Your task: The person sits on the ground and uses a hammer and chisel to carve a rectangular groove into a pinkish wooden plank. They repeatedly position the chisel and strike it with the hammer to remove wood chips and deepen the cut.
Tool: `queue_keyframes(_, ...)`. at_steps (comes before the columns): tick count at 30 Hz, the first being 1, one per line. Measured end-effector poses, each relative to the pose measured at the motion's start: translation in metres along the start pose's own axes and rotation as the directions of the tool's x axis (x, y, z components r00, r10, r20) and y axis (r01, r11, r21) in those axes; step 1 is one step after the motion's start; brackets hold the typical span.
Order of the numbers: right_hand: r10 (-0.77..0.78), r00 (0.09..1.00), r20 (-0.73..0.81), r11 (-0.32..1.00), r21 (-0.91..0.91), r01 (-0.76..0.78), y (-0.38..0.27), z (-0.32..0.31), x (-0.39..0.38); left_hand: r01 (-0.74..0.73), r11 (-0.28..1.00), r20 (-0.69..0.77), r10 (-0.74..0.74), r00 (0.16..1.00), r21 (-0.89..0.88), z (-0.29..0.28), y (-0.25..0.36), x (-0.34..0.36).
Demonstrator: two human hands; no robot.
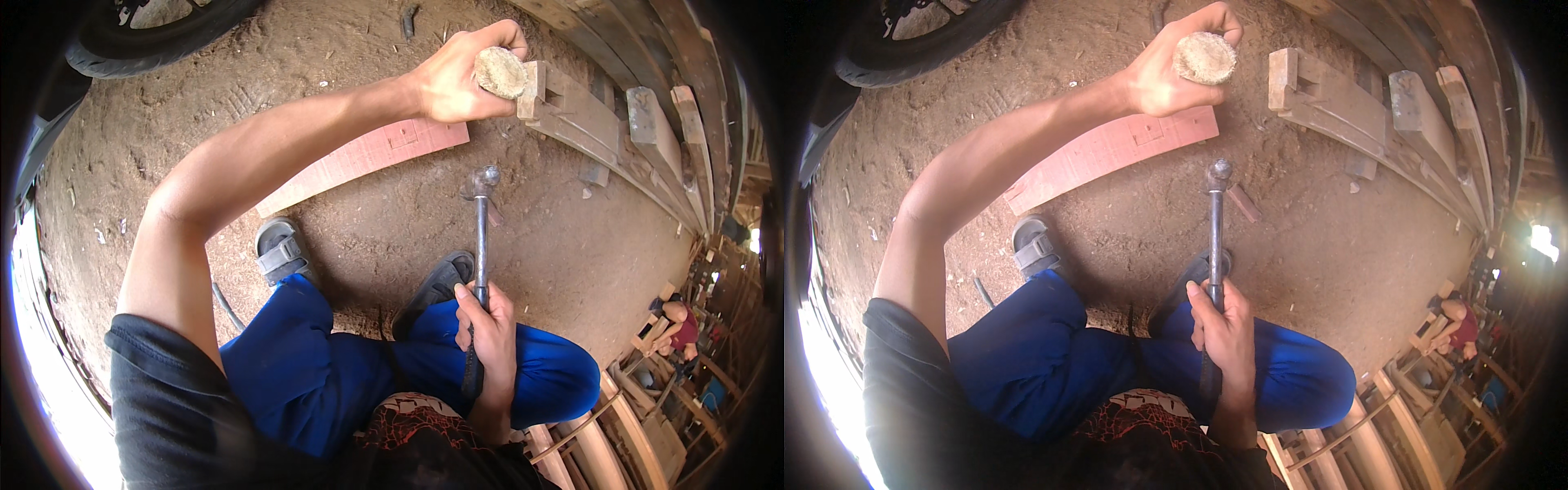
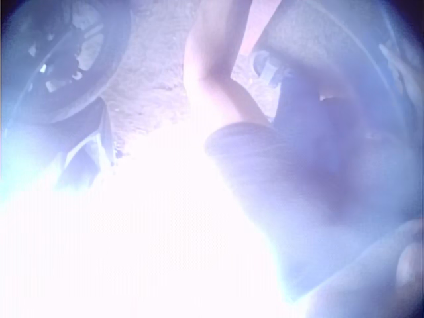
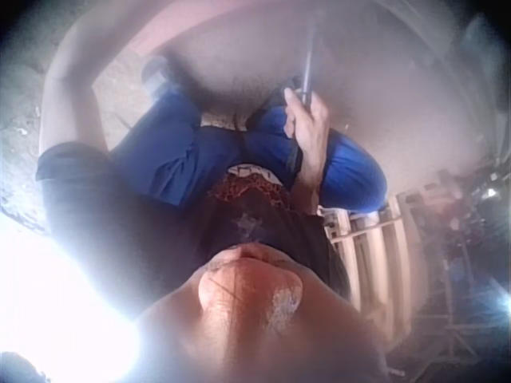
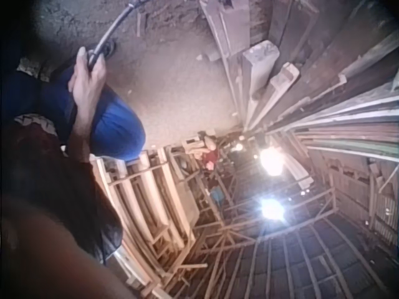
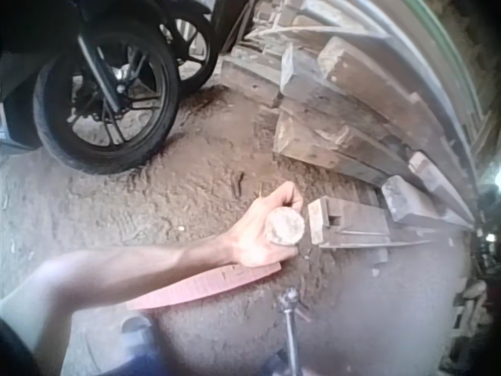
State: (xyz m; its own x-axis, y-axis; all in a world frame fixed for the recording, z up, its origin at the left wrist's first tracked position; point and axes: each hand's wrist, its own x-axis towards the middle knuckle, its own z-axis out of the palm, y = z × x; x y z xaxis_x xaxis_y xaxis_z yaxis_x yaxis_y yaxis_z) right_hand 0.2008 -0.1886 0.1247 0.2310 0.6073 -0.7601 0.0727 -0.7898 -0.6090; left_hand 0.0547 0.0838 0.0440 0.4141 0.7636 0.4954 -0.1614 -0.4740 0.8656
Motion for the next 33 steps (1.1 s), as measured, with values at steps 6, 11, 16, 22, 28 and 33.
queue_keyframes(6,-0.002,1.0,0.014,1.0,-0.008,0.002,0.003,-0.002,0.0,0.028,1.0,0.0,-0.028,1.0,0.003,-0.001,0.001,0.001)
queue_keyframes(11,-0.004,1.0,0.02,1.0,-0.02,0.004,0.003,-0.002,-0.002,0.031,1.0,-0.001,-0.03,1.0,0.007,0.0,0.002,0.002)
queue_keyframes(16,-0.014,1.0,0.026,0.999,-0.034,0.015,0.004,-0.002,-0.002,-0.105,0.983,-0.043,0.099,0.994,-0.154,0.002,-0.007,0.004)
queue_keyframes(22,-0.034,0.999,0.037,0.998,-0.061,0.036,0.003,-0.001,-0.001,0.012,0.989,0.004,-0.012,1.0,-0.145,0.003,-0.002,0.001)
queue_keyframes(28,-0.024,0.999,0.049,0.997,-0.075,0.028,0.003,0.0,-0.001,0.02,0.997,0.006,-0.02,1.0,-0.07,0.001,0.003,0.0)
queue_keyframes(33,-0.024,0.998,0.053,0.996,-0.09,0.029,0.002,0.0,-0.001,0.03,0.996,0.01,-0.029,1.0,-0.082,0.002,0.004,-0.001)
